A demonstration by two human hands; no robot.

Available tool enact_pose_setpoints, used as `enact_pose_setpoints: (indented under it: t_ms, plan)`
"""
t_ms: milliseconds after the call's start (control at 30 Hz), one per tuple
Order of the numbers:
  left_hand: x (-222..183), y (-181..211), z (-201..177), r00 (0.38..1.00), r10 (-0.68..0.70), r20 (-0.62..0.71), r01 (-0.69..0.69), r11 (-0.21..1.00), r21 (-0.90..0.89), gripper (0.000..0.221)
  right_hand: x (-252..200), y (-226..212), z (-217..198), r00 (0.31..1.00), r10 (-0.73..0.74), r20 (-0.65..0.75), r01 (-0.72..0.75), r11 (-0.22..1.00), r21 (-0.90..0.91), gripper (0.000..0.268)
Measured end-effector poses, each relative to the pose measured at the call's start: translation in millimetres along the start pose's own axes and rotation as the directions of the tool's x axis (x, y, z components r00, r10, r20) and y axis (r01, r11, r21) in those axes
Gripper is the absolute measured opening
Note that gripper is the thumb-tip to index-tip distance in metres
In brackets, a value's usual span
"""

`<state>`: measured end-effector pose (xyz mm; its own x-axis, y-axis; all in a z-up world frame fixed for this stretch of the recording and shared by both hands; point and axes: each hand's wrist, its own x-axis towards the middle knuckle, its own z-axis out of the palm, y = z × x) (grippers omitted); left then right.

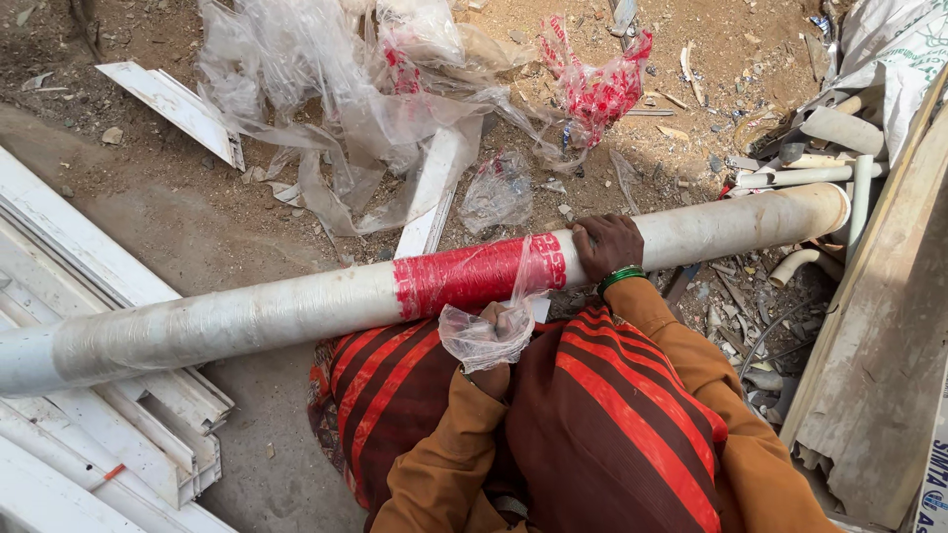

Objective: The person removes plastic wrap from a long cylindrical pipe by cutting it with a hand saw and peeling it off by hand.

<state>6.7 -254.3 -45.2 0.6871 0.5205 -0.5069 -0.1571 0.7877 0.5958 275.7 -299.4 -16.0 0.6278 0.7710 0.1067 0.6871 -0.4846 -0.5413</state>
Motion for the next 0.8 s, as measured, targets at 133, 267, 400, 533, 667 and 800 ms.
enact_pose_setpoints:
  t_ms: [133, 267, 400, 533, 667, 800]
  plan:
    - [22.9, 4.3, -4.4, 0.996, 0.086, 0.008, -0.087, 0.995, 0.043, 0.040, 4.8, 4.8, 3.8, 0.994, 0.046, 0.104, -0.037, 0.996, -0.080, 0.035]
    - [69.4, 62.0, -7.9, 0.943, 0.330, 0.045, -0.328, 0.896, 0.298, 0.044, 37.9, 7.4, 4.6, 0.949, 0.117, 0.294, -0.072, 0.984, -0.161, 0.049]
    - [84.5, 162.7, 9.2, 0.836, 0.489, 0.250, -0.444, 0.334, 0.832, 0.082, 58.1, 20.9, 9.4, 0.802, 0.269, 0.534, -0.162, 0.957, -0.240, 0.056]
    - [68.4, 257.0, 52.0, 0.866, 0.486, -0.123, 0.008, 0.233, 0.973, 0.064, 80.0, 58.1, 43.1, 0.885, -0.002, 0.466, -0.024, 0.998, 0.051, 0.057]
    - [71.3, 258.6, 84.4, 0.844, 0.493, 0.212, -0.175, -0.120, 0.977, 0.060, 89.9, 82.7, 66.0, 0.876, -0.005, 0.483, -0.069, 0.988, 0.136, 0.050]
    - [112.9, 149.9, 108.7, 0.918, -0.004, 0.396, -0.345, -0.499, 0.795, 0.101, 90.3, 76.6, 56.0, 0.885, 0.184, 0.427, -0.342, 0.879, 0.332, 0.050]
